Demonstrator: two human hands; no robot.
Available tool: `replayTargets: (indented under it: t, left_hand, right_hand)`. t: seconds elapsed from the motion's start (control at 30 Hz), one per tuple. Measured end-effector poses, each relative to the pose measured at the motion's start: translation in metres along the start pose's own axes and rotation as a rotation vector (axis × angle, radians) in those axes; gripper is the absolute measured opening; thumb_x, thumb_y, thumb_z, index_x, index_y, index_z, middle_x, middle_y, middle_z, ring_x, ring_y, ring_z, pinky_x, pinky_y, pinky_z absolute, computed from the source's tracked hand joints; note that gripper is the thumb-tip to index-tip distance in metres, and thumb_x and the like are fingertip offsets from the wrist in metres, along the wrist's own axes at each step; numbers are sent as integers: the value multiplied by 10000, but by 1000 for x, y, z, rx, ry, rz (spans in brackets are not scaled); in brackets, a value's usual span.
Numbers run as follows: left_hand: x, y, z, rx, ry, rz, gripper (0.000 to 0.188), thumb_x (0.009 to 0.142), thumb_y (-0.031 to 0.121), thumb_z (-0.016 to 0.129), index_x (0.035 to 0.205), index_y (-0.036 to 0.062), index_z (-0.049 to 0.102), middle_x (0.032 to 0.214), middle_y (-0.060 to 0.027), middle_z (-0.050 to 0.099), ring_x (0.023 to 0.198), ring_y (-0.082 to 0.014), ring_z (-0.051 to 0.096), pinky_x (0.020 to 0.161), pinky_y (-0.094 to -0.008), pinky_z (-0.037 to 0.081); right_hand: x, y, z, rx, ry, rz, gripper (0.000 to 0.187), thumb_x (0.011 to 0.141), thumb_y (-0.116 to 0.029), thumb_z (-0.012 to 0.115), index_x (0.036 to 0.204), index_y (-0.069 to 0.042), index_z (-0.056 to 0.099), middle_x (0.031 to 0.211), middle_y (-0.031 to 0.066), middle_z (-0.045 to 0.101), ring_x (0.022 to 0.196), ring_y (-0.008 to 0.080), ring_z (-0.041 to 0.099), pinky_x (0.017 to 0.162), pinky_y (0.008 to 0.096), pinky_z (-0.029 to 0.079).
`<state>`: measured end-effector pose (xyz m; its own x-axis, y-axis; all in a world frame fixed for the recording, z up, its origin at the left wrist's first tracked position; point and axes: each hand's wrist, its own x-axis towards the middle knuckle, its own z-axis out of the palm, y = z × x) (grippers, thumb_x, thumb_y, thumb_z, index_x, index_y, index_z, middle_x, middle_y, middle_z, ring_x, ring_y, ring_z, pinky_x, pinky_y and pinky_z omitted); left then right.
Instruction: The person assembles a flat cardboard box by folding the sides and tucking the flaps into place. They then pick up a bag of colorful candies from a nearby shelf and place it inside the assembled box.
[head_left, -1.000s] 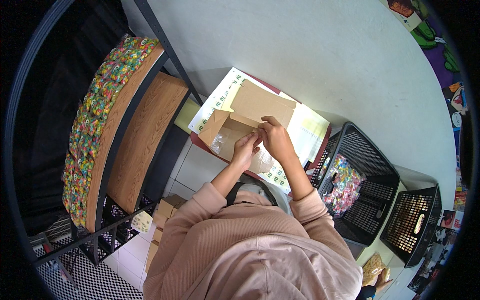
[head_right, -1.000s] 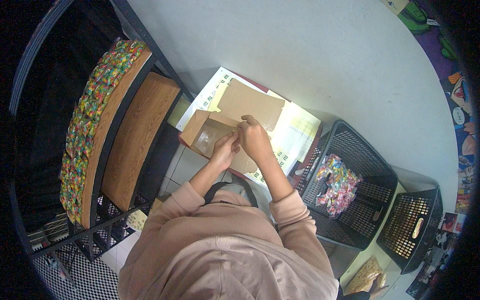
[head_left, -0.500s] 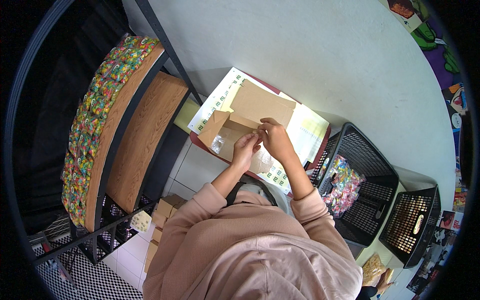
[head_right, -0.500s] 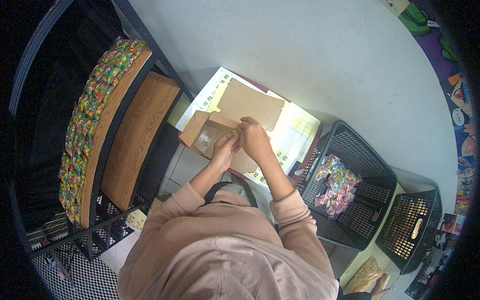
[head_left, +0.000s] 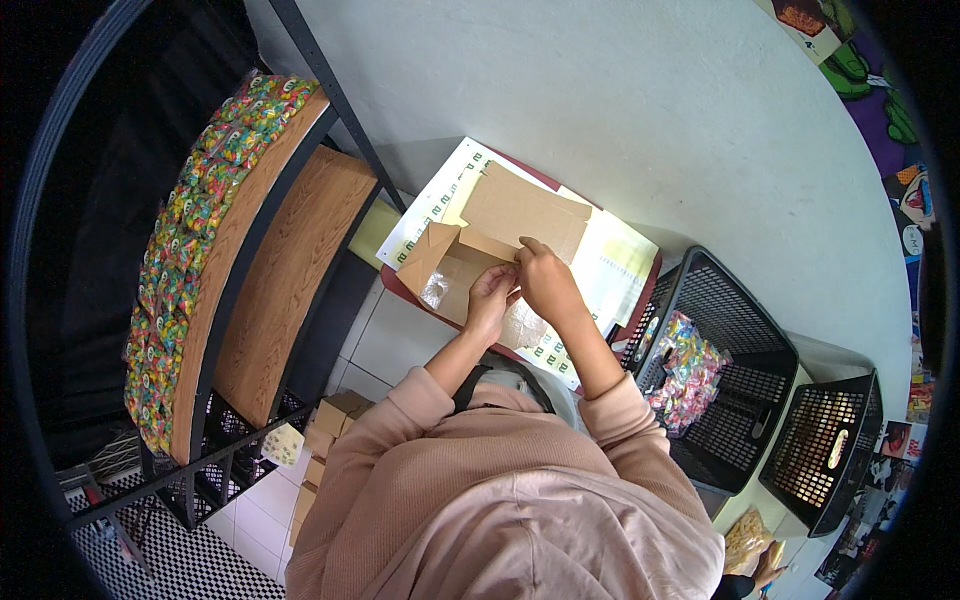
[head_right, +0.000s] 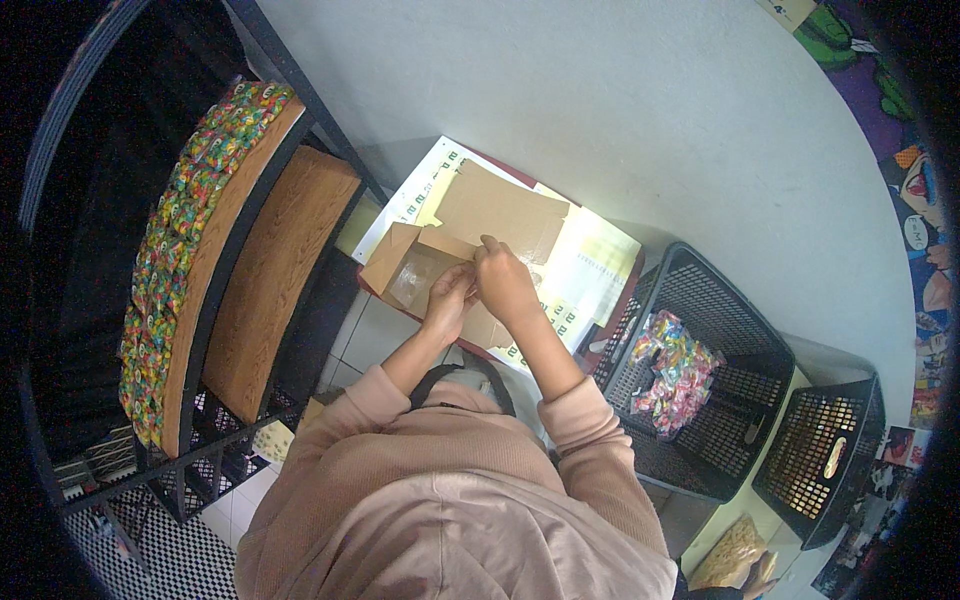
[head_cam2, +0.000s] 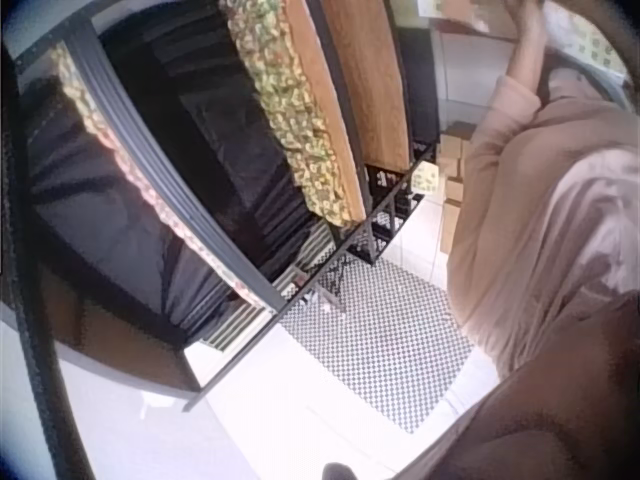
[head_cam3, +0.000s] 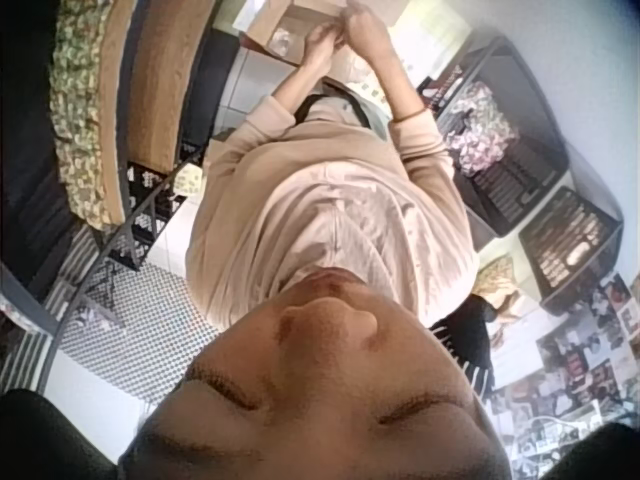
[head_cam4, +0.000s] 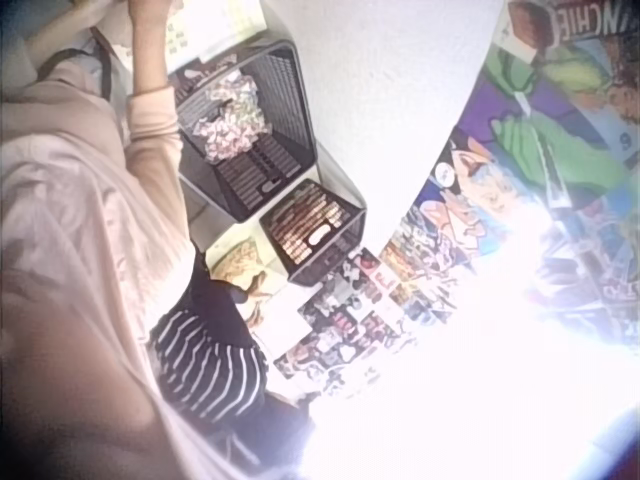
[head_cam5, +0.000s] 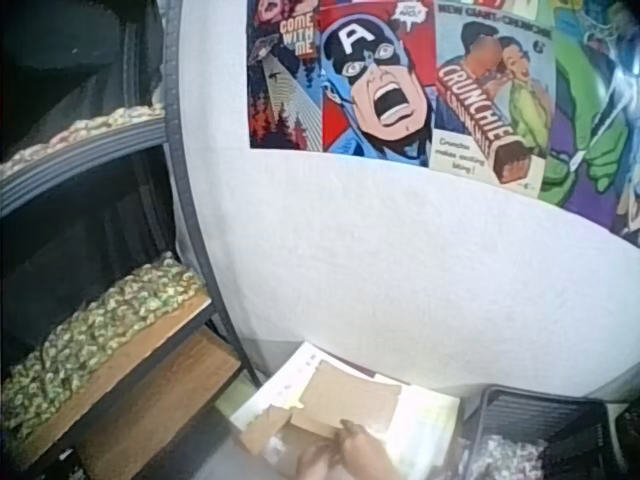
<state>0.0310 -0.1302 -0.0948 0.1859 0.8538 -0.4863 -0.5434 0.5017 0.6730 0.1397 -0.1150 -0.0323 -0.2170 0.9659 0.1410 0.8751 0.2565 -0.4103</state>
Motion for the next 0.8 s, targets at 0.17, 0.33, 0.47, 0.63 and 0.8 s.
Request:
replayTargets:
  t: [0.17, 0.33, 0.47, 0.63, 0.8]
  left_hand:
    - [-3, 2, 4, -2, -15, 31, 109, 882, 78, 493, 983, 45, 514, 940, -35, 558, 858, -114, 544, 754, -257, 461]
    - [-2, 2, 3, 6, -52, 46, 144, 870, 95, 516, 1008, 53, 511, 956, -25, 554, 860, -105, 527, 755, -252, 436]
    - [-2, -1, 3, 75, -26, 115, 156, 865, 74, 516, 1016, 40, 501, 970, -36, 558, 884, -113, 534, 765, -254, 442]
    - [-4, -1, 4, 147, -29, 155, 162, 862, 46, 503, 1022, 25, 488, 973, -55, 559, 893, -126, 541, 793, -272, 447]
    - [1, -1, 4, 28, -29, 113, 124, 860, 41, 510, 983, 19, 511, 925, -53, 574, 844, -114, 553, 752, -249, 463]
  right_hand:
    - [5, 0, -3, 52, -35, 66, 178, 711, -14, 544, 862, 71, 584, 1007, 205, 573, 875, 345, 580, 752, 369, 485]
    - [3, -1, 3, 27, 63, 35, 139, 709, -17, 546, 810, 66, 593, 942, 185, 586, 815, 343, 590, 718, 381, 488]
    - [7, -4, -7, 62, -30, 80, 124, 702, -14, 546, 795, 49, 599, 865, 176, 599, 752, 351, 595, 685, 389, 493]
    - [9, -2, -11, 75, -73, 101, 122, 697, -11, 549, 781, 46, 617, 900, 189, 608, 754, 358, 600, 694, 385, 497]
    - [9, 5, -10, 101, -25, 35, 147, 697, -24, 560, 804, 41, 637, 1043, 209, 584, 816, 360, 606, 736, 373, 501]
